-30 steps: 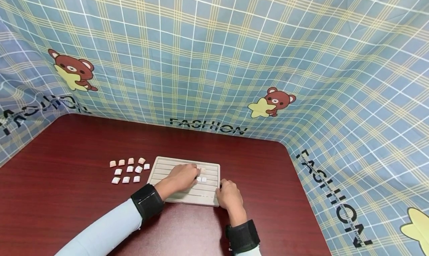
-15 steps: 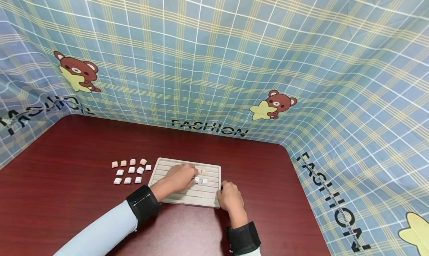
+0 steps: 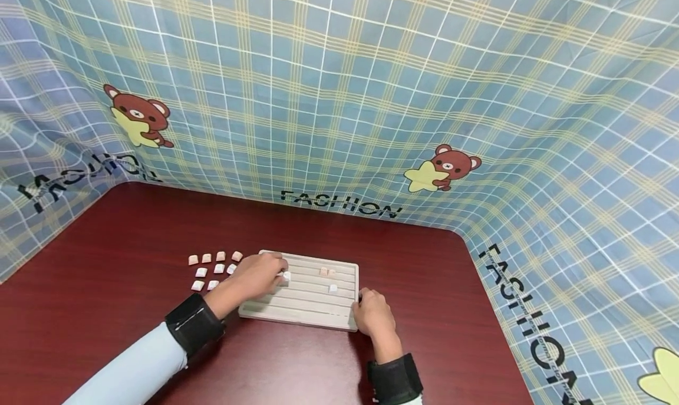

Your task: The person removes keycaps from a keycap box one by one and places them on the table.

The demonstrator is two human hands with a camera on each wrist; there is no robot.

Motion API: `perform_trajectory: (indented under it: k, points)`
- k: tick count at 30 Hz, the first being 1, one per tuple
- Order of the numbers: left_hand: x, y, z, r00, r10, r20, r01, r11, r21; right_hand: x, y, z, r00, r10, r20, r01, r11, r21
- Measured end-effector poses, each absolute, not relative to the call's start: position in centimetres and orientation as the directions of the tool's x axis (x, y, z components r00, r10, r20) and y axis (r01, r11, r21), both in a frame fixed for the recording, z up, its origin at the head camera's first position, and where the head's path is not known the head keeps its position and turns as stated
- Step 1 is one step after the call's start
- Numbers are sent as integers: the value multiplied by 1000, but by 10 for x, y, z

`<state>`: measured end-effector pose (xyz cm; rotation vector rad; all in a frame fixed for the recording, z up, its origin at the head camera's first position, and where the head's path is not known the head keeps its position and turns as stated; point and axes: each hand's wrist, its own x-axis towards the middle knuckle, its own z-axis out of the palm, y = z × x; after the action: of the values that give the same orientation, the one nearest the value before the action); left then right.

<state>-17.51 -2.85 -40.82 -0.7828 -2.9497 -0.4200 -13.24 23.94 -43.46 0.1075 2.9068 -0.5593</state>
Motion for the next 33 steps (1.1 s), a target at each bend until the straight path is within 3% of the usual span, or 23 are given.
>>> perform_trajectory:
  k: [21,33]
  points:
    - [-167,-132,-411,-914,381,142,402,900,168,-132,239,-436,-986,29,-162,89,921,-378]
    - [-166,-184,-417,-957,268,112,287,929,232,-132,237,-433,-984,27,-174,93,919,-383]
